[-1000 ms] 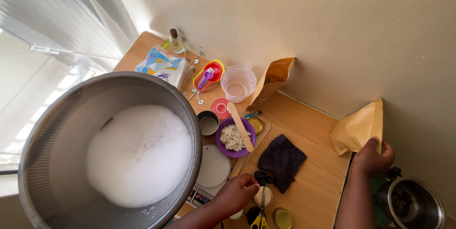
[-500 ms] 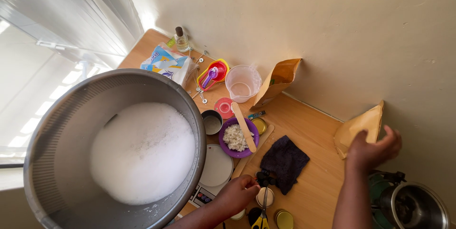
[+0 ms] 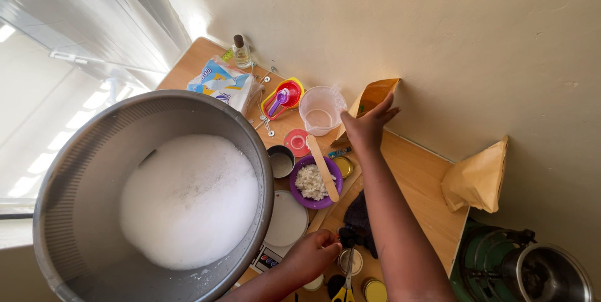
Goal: Clean a dark cloth in a basin of soapy water and organize candle-making supplies on a table
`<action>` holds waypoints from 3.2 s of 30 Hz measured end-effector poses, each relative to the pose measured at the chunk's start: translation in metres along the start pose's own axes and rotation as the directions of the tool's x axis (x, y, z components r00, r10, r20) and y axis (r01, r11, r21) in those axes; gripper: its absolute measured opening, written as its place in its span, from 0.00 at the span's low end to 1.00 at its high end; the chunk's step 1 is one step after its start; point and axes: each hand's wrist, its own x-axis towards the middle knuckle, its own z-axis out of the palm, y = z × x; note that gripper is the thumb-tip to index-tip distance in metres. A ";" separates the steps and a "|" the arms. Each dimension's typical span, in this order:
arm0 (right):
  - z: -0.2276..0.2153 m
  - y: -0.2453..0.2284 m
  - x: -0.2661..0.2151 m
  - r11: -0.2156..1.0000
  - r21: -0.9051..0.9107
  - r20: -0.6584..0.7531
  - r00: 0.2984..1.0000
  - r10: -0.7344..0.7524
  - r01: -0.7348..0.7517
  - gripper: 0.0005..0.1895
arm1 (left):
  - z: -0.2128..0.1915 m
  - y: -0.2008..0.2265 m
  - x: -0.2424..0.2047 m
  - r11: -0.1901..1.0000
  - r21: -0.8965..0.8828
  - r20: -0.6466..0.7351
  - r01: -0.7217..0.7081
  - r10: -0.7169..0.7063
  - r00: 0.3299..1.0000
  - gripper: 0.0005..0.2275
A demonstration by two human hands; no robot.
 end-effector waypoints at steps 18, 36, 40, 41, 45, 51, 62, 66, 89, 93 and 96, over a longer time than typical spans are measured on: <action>-0.154 0.074 -0.001 0.915 -0.172 -0.136 0.911 -0.389 0.365 0.26 | 0.007 -0.006 0.002 1.000 -0.001 0.036 -0.014 0.014 0.999 0.08; -0.150 0.155 -0.027 0.786 -0.607 -0.556 0.644 -0.526 0.118 0.28 | 0.022 0.000 0.006 1.000 0.017 0.031 0.013 -0.014 0.999 0.08; -0.104 0.187 -0.026 0.652 -0.616 -0.392 0.546 -0.741 0.442 0.18 | 0.024 -0.020 0.025 0.999 0.010 -0.002 0.043 -0.043 0.999 0.08; -0.089 0.187 -0.033 0.705 -0.454 -0.234 0.690 -0.685 0.545 0.11 | 0.024 -0.026 0.030 0.998 -0.025 -0.009 0.050 -0.050 0.999 0.09; -0.019 0.222 -0.048 0.882 -0.424 0.317 0.946 -0.070 0.208 0.06 | 0.030 -0.050 0.053 0.986 -0.152 -0.020 0.070 -0.073 0.997 0.07; 0.025 0.176 -0.084 0.804 -0.592 0.461 0.839 0.290 0.047 0.18 | 0.030 -0.061 0.066 0.965 -0.216 -0.002 0.147 -0.151 0.988 0.07; 0.060 0.209 -0.070 0.795 -0.523 0.192 0.865 0.463 -0.309 0.22 | 0.017 -0.064 0.050 0.962 -0.218 -0.017 0.166 -0.173 0.985 0.08; 0.054 0.228 -0.060 0.845 -0.474 0.252 0.881 0.399 -0.247 0.20 | 0.019 -0.068 0.050 0.960 -0.224 -0.013 0.165 -0.173 0.985 0.07; 0.026 0.207 -0.051 0.843 -0.191 0.240 0.809 0.537 -0.503 0.10 | 0.021 -0.065 0.046 0.961 -0.236 0.002 0.144 -0.148 0.989 0.07; 0.026 0.269 -0.032 0.798 0.148 0.344 0.787 0.512 -0.584 0.11 | 0.022 -0.066 0.048 0.955 -0.245 -0.018 0.166 -0.175 0.984 0.07; 0.002 0.278 -0.035 0.793 0.366 0.398 0.852 0.341 -0.488 0.10 | 0.030 -0.072 0.060 0.896 -0.441 -0.072 0.058 -0.100 0.992 0.03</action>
